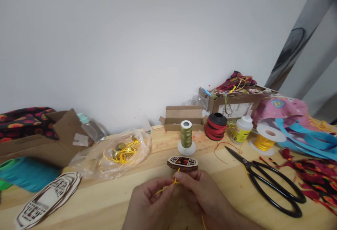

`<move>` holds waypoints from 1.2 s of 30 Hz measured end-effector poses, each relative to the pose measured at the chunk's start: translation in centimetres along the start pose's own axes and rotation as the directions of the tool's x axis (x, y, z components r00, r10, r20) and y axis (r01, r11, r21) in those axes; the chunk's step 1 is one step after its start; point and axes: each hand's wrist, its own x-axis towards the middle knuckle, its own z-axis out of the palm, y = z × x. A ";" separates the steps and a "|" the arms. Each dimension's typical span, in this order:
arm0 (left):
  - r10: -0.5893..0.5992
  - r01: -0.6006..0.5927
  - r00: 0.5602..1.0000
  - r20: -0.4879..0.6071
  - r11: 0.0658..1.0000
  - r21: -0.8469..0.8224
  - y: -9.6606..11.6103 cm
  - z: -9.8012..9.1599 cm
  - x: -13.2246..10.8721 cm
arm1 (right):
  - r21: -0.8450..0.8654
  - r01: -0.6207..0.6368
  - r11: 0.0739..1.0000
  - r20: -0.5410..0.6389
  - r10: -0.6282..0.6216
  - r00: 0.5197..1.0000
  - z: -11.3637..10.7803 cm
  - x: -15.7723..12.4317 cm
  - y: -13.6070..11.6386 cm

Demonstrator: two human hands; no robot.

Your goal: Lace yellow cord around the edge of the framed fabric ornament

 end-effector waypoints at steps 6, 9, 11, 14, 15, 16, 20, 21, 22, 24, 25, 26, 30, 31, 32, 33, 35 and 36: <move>0.063 -0.060 0.998 -0.030 0.995 0.083 0.0 0.0 -0.1 | 0.007 -0.014 1.000 -0.069 0.014 0.998 0.1 0.0 -0.2; 0.072 -0.072 0.997 0.009 0.990 0.122 0.0 -0.2 0.0 | 0.012 0.002 1.000 -0.045 -0.002 0.999 0.2 -0.2 -0.4; 0.077 -0.077 0.997 0.001 0.988 0.135 0.0 -0.2 0.0 | 0.018 0.003 1.000 -0.032 -0.002 0.999 0.3 -0.3 -0.5; 0.051 -0.047 0.998 -0.024 0.992 0.118 -0.2 -0.2 0.1 | 0.040 -0.014 0.999 -0.021 0.015 1.000 0.3 -0.2 -0.3; 0.032 -0.029 0.999 -0.029 0.994 0.103 -0.4 -0.2 0.3 | 0.046 -0.017 0.999 -0.016 0.018 1.000 0.3 -0.2 -0.3; 0.010 -0.008 1.000 -0.025 0.996 0.088 -0.6 -0.3 0.5 | 0.049 -0.013 0.999 -0.011 0.014 1.000 0.2 -0.1 -0.2; -0.035 0.034 0.999 0.014 0.999 0.030 -1.7 -0.9 1.3 | -0.026 0.034 0.999 0.034 -0.033 0.999 0.1 -0.2 -0.7; -0.042 0.042 0.999 0.033 0.999 0.017 -2.0 -1.1 1.5 | -0.074 0.058 0.996 0.030 -0.056 0.998 0.2 -0.3 -0.9; -0.050 0.050 0.997 0.053 0.999 0.005 -2.1 -1.3 1.7 | -0.134 0.090 0.987 0.018 -0.088 0.996 0.2 -0.5 -1.2; -0.057 0.058 0.995 0.077 0.998 -0.012 -2.3 -1.5 1.9 | -0.280 0.181 0.943 0.014 -0.185 0.983 0.2 -0.8 -1.6; -0.051 0.052 0.996 0.077 0.999 -0.014 -2.3 -1.6 1.9 | -0.355 0.237 0.904 0.033 -0.241 0.970 0.2 -1.0 -1.7; -0.041 0.042 0.996 0.073 0.999 -0.011 -2.2 -1.7 1.9 | -0.425 0.289 0.858 0.060 -0.291 0.955 0.2 -1.1 -1.8; -0.001 -0.003 0.998 0.069 0.998 0.055 -1.4 -1.6 1.4 | -0.556 0.391 0.734 0.116 -0.397 0.910 0.1 -1.3 -1.9; 0.013 -0.018 0.997 0.077 0.997 0.072 -1.2 -1.5 1.3 | -0.555 0.389 0.735 0.110 -0.399 0.910 0.1 -1.3 -1.9; 0.031 -0.038 0.996 0.086 0.995 0.088 -0.9 -1.4 1.2 | -0.548 0.385 0.743 0.101 -0.398 0.912 0.1 -1.3 -1.9; 0.051 -0.060 0.994 0.094 0.993 0.102 -0.7 -1.4 1.0 | -0.536 0.377 0.755 0.090 -0.393 0.915 0.1 -1.3 -1.9; 0.079 -0.093 0.991 0.105 0.988 0.127 -0.5 -1.3 0.9 | -0.519 0.355 0.778 0.055 -0.384 0.922 0.2 -1.3 -1.9; 0.084 -0.099 0.991 0.107 0.986 0.137 -0.5 -1.3 0.9 | -0.512 0.344 0.787 0.039 -0.379 0.925 0.3 -1.3 -1.9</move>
